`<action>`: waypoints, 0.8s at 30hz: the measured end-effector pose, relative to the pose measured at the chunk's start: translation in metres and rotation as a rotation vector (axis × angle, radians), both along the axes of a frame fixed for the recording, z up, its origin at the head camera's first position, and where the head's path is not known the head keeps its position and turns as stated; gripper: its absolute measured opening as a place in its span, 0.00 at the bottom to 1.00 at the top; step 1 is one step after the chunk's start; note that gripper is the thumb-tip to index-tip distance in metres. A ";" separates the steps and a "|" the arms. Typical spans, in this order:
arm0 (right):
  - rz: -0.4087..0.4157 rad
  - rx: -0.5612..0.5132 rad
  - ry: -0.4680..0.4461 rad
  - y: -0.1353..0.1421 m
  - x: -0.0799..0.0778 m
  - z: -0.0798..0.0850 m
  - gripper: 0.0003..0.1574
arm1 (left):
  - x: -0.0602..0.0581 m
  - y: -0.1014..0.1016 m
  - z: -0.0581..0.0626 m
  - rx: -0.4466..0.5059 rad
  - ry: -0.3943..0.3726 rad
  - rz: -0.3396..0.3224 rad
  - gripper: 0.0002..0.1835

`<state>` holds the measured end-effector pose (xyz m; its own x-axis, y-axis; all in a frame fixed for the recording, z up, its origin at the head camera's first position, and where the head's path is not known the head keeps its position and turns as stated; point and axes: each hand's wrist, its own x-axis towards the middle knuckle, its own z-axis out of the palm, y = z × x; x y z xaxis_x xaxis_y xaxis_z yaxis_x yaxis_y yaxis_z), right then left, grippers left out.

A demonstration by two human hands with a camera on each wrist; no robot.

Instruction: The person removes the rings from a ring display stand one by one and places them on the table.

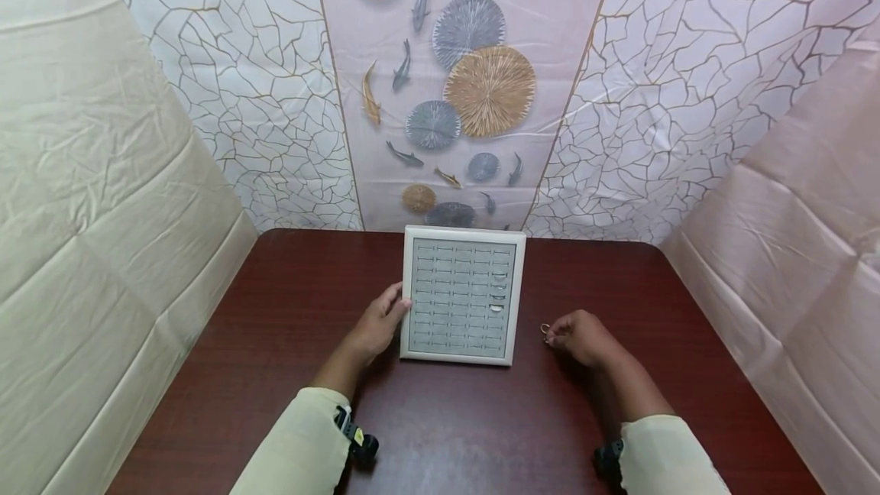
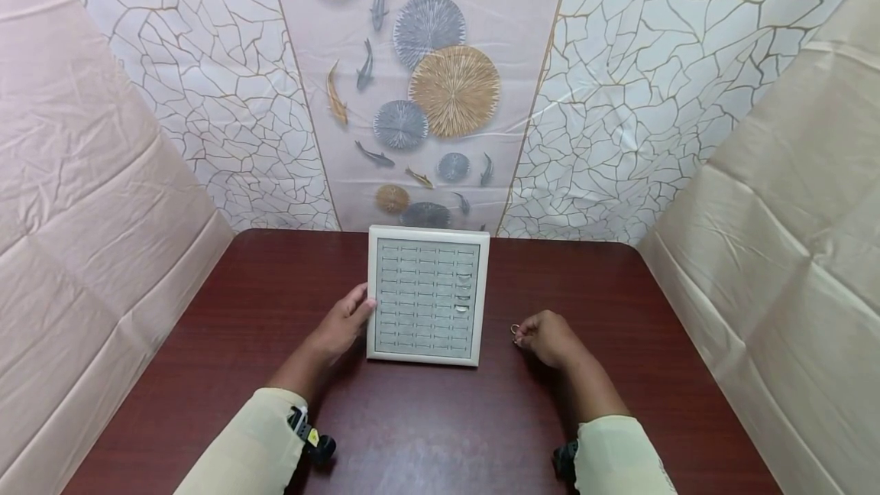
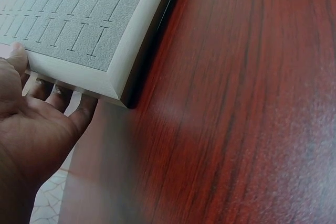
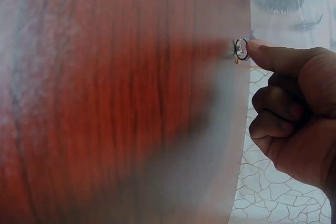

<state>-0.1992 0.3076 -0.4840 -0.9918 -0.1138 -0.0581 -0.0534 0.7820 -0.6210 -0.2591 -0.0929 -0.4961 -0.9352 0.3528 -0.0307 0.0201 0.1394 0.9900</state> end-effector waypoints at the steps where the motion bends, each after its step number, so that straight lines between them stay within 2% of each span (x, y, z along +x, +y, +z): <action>1: 0.002 -0.001 0.003 0.000 0.000 0.000 0.07 | 0.000 0.000 0.000 -0.004 0.001 0.003 0.30; 11: 0.008 -0.014 0.008 0.001 0.002 -0.002 0.07 | 0.001 0.000 0.001 -0.010 0.002 0.004 0.30; 24: 0.003 0.016 0.032 0.003 0.002 0.005 0.06 | 0.002 0.000 0.000 -0.007 -0.003 0.002 0.30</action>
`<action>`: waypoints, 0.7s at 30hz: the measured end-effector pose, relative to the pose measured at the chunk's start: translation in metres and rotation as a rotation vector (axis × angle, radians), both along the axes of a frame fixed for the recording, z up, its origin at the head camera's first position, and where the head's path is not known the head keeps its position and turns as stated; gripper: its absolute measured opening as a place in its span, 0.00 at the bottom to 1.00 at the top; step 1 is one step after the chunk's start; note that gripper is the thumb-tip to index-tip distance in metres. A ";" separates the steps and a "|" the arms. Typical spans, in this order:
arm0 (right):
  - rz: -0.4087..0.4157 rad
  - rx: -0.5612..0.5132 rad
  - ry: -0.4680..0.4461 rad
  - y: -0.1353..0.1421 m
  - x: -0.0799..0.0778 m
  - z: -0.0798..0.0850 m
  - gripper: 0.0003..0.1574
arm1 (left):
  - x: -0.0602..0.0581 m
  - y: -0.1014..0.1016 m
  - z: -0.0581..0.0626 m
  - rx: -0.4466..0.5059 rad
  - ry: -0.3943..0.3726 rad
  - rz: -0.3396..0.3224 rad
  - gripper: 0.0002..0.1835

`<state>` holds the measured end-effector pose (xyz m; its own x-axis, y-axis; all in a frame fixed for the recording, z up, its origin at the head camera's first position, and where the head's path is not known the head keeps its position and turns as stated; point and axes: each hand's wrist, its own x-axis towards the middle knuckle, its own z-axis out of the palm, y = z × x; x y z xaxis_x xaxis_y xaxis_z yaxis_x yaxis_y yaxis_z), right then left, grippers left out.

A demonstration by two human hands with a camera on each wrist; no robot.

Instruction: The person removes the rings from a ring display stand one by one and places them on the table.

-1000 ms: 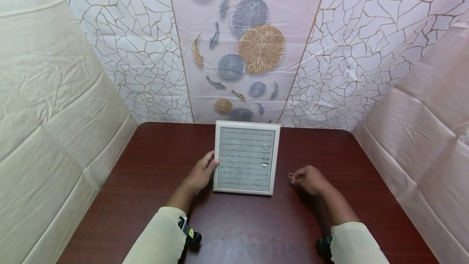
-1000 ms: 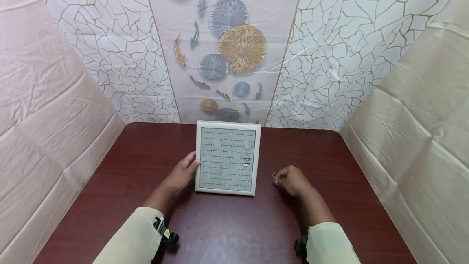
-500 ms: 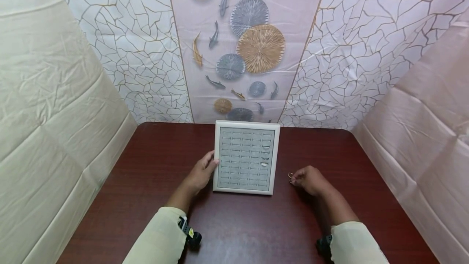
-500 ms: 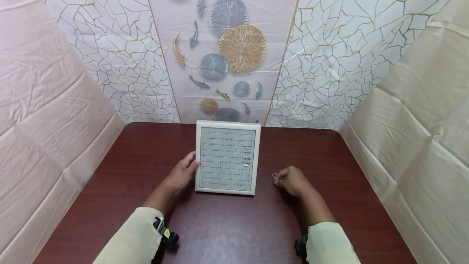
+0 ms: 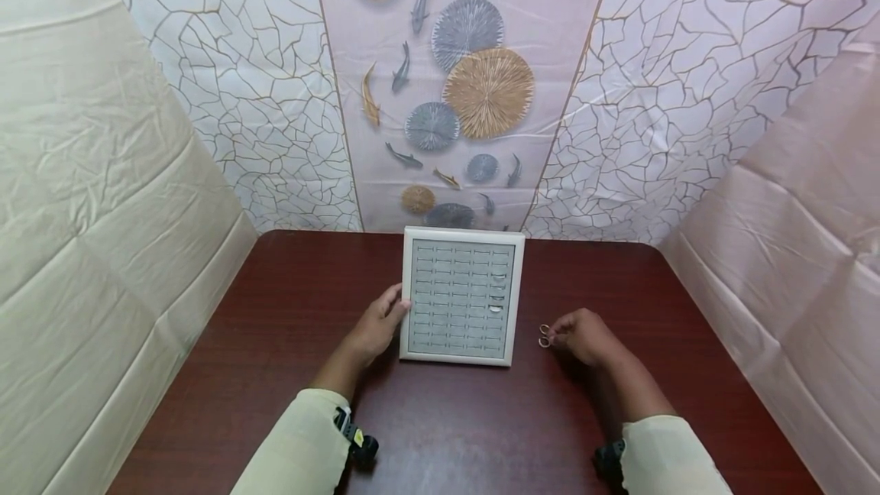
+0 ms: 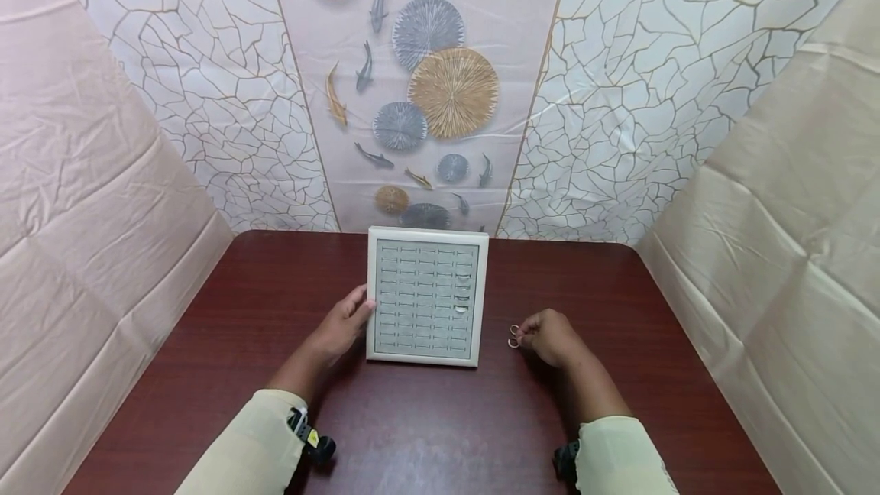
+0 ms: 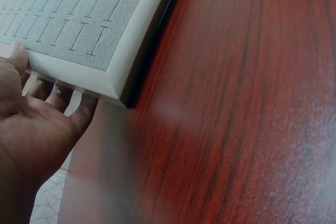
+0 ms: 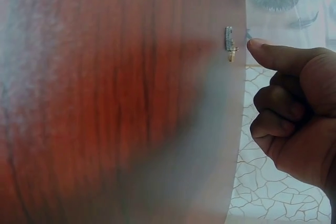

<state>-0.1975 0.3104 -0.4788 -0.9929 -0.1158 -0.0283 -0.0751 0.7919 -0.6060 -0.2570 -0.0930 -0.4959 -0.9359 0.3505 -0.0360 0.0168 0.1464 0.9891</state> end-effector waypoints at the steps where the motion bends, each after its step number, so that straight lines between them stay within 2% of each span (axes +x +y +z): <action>1: -0.001 0.002 0.004 0.000 0.000 0.001 0.06 | 0.000 0.000 0.000 0.002 -0.002 -0.001 0.30; 9: 0.013 0.001 0.062 -0.002 0.000 0.015 0.08 | 0.000 0.000 -0.001 0.038 -0.006 -0.008 0.29; 12: -0.005 -0.005 0.095 -0.005 0.000 0.022 0.07 | -0.001 0.000 -0.001 0.033 -0.002 -0.007 0.30; 16: -0.043 -0.015 0.137 -0.013 -0.001 0.036 0.07 | -0.001 0.000 -0.002 0.030 -0.002 -0.007 0.30; 21: -0.051 -0.019 0.201 -0.029 0.001 0.061 0.06 | 0.000 0.000 -0.001 0.009 0.001 -0.001 0.31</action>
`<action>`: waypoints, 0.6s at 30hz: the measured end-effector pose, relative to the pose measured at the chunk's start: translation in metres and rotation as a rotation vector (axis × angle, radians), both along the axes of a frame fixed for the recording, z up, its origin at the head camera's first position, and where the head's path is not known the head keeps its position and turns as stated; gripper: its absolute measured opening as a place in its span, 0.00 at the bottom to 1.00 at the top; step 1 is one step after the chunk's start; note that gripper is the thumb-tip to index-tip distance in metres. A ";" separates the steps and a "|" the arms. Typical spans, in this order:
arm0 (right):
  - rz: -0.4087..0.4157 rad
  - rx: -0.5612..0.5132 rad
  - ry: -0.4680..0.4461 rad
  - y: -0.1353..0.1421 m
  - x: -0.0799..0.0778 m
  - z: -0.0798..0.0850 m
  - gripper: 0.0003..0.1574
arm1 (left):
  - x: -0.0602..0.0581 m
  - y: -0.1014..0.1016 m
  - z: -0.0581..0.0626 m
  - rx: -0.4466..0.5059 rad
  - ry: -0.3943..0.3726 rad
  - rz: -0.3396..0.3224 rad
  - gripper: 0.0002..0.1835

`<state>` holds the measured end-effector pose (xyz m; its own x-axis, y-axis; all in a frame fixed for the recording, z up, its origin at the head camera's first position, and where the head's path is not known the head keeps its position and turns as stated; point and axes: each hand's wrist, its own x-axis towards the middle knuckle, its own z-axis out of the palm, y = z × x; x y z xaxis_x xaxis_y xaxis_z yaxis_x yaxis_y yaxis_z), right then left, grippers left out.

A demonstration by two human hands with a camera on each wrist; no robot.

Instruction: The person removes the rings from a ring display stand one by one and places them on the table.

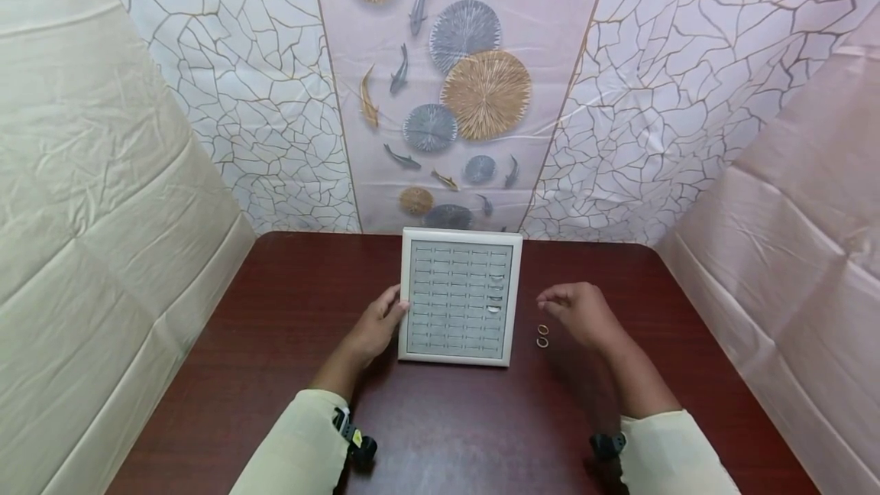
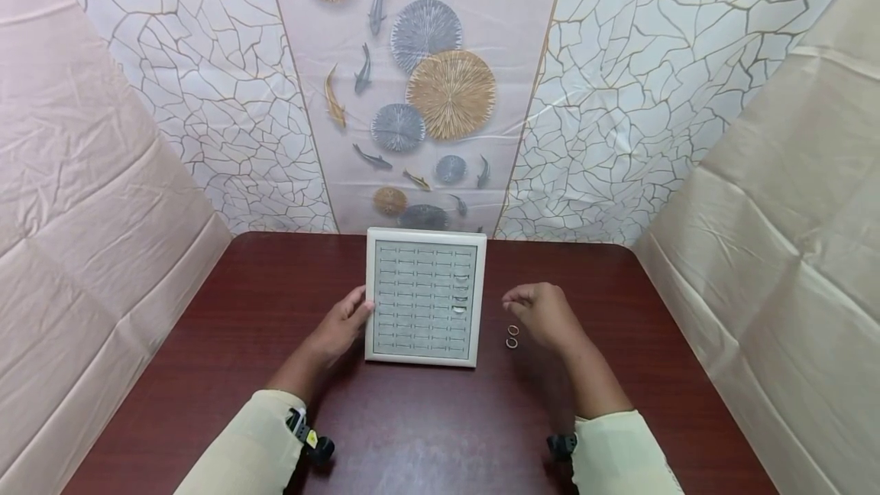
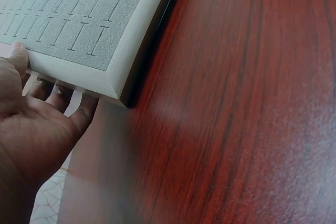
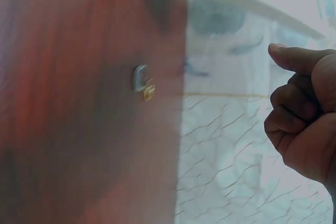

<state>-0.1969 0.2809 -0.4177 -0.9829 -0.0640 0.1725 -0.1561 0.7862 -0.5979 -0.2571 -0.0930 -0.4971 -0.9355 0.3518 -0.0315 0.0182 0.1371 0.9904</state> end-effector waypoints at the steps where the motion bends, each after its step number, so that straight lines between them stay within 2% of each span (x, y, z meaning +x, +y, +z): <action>1: 0.000 0.000 0.011 -0.004 0.001 0.005 0.06 | 0.000 0.000 0.001 -0.005 0.000 0.001 0.31; 7: -0.006 -0.020 0.063 -0.027 0.003 0.026 0.07 | 0.002 -0.001 0.003 -0.026 0.020 -0.002 0.32; 18: 0.027 -0.044 0.097 -0.043 -0.005 0.035 0.08 | 0.005 -0.002 0.004 -0.002 0.019 -0.021 0.32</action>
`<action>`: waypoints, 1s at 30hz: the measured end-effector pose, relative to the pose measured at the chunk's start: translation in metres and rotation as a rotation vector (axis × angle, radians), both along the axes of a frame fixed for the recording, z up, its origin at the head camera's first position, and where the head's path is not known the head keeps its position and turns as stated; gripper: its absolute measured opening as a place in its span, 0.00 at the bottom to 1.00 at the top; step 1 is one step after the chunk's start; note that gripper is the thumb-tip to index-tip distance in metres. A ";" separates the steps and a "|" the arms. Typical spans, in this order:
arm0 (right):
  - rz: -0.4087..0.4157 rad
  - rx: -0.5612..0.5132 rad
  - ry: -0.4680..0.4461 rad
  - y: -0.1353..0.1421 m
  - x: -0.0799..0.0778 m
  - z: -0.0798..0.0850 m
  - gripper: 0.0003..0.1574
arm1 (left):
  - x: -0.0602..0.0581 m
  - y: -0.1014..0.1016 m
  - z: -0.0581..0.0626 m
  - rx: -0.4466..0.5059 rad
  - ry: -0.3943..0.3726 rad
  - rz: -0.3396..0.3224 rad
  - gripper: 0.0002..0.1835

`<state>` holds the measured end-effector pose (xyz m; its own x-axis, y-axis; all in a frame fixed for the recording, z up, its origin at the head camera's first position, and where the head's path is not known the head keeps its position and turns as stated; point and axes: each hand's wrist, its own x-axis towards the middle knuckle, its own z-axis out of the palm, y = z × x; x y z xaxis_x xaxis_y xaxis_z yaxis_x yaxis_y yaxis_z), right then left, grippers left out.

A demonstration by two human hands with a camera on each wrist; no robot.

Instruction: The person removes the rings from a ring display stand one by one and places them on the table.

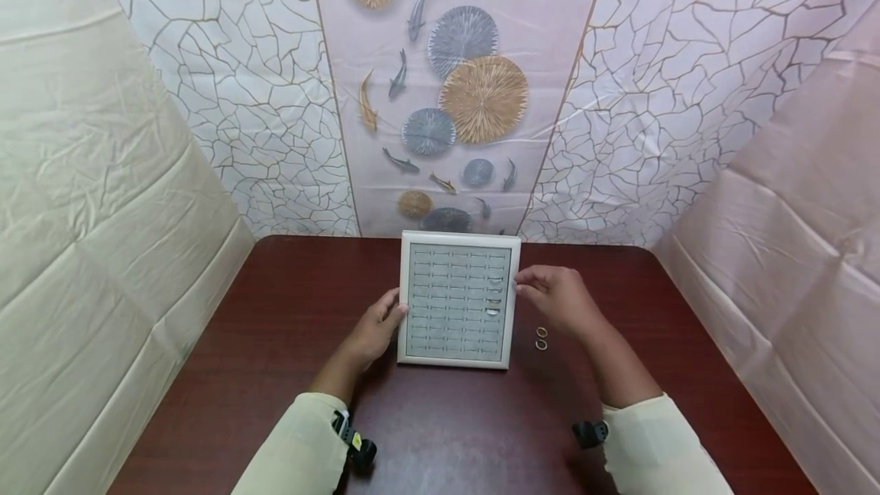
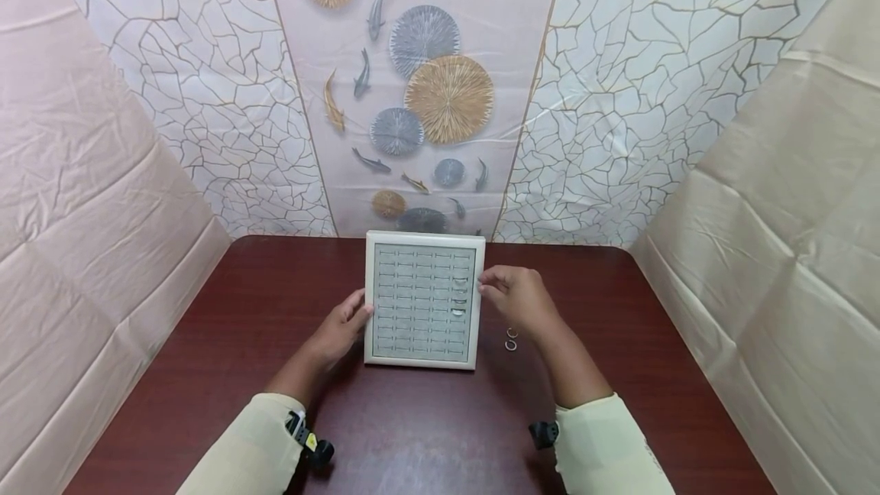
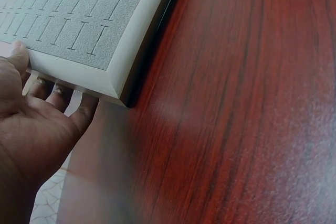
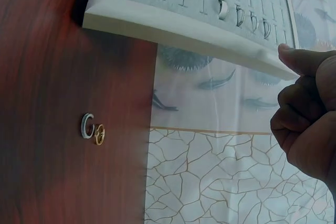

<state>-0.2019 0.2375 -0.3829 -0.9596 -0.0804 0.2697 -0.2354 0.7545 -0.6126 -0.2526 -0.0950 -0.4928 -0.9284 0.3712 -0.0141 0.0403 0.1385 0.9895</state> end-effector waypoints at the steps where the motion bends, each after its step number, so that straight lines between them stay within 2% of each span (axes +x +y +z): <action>1: 0.000 -0.001 0.000 -0.001 -0.001 0.000 0.08 | 0.000 0.000 0.000 -0.002 0.001 0.001 0.32; 5: 0.007 -0.008 0.009 -0.006 -0.006 0.001 0.07 | -0.001 0.000 -0.001 -0.003 0.000 0.004 0.31; 15: 0.048 -0.040 -0.045 -0.018 -0.013 0.001 0.11 | -0.001 0.001 -0.003 0.018 -0.036 0.012 0.29; 30: 0.019 -0.021 -0.079 -0.027 -0.022 -0.001 0.06 | 0.000 0.001 -0.001 -0.015 -0.005 0.017 0.31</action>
<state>-0.2236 0.2106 -0.3841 -0.9762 -0.0940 0.1954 -0.2002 0.7370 -0.6456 -0.2528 -0.0935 -0.4937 -0.9347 0.3546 -0.0240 0.0329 0.1538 0.9876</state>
